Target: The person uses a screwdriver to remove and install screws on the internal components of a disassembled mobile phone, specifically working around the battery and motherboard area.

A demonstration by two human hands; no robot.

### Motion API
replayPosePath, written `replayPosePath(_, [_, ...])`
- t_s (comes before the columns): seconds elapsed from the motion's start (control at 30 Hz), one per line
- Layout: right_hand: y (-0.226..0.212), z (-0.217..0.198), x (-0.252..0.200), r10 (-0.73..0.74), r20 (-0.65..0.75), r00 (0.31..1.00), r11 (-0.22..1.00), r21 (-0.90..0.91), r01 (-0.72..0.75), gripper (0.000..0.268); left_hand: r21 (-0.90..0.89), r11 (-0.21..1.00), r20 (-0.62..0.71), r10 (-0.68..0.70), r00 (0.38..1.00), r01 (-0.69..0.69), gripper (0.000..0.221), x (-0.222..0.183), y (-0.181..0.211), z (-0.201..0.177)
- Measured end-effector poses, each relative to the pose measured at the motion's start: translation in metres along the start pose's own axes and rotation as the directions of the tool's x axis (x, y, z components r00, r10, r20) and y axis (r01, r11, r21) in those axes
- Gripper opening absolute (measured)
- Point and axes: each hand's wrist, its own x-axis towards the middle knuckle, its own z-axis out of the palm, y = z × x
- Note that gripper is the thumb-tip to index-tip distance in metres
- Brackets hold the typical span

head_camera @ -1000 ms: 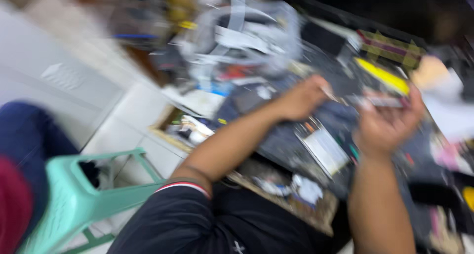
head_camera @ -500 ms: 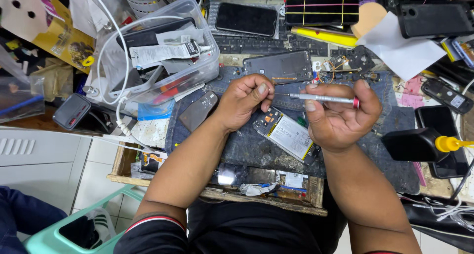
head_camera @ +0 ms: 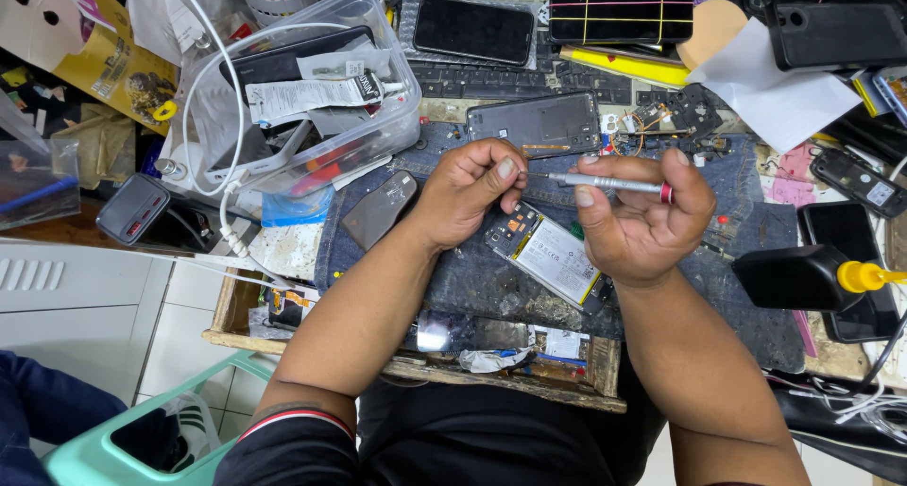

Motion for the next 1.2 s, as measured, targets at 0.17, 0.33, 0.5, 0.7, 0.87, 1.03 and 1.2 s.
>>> replayPosePath(0.17, [-0.001, -0.001, 0.004, -0.014, 0.048, 0.999, 1.000, -0.001, 0.014, 0.077, 0.068, 0.998, 0.007, 0.011, 1.000, -0.011, 0.022, 0.000, 0.001, -0.001])
replayPosePath(0.33, [0.001, -0.008, 0.007, -0.036, 0.102, 0.994, 0.992, -0.115, 0.048, 0.080, 0.271, 0.963, -0.022, 0.016, 1.000, -0.009, 0.019, 0.001, -0.003, -0.002])
replayPosePath(0.5, [0.001, -0.015, 0.003, 0.137, 0.156, 0.978, 0.988, -0.096, -0.123, 0.074, 0.675, 0.699, 0.171, 0.163, 0.972, -0.236, 0.015, -0.010, 0.020, -0.006])
replayPosePath(0.7, [-0.009, 0.005, 0.022, 0.105, 0.496, 0.862, 0.981, -0.194, -0.008, 0.061, 0.854, 0.468, 0.262, -0.007, 0.965, -0.228, 0.012, -0.044, 0.051, -0.003])
replayPosePath(0.87, [-0.018, 0.021, 0.022, 0.113, 0.588, 0.801, 0.967, -0.251, 0.048, 0.058, 0.913, 0.366, 0.198, -0.018, 0.980, -0.178, 0.027, -0.063, 0.045, -0.003])
replayPosePath(1.03, [-0.018, 0.026, 0.025, 0.135, 0.604, 0.786, 0.969, -0.246, 0.023, 0.058, 0.930, 0.308, 0.198, 0.045, 0.979, -0.202, 0.028, -0.068, 0.041, -0.003])
replayPosePath(1.2, [-0.016, 0.030, 0.024, 0.127, 0.625, 0.770, 0.968, -0.247, 0.042, 0.058, 0.929, 0.307, 0.195, 0.063, 0.979, -0.205, 0.025, -0.069, 0.038, -0.006])
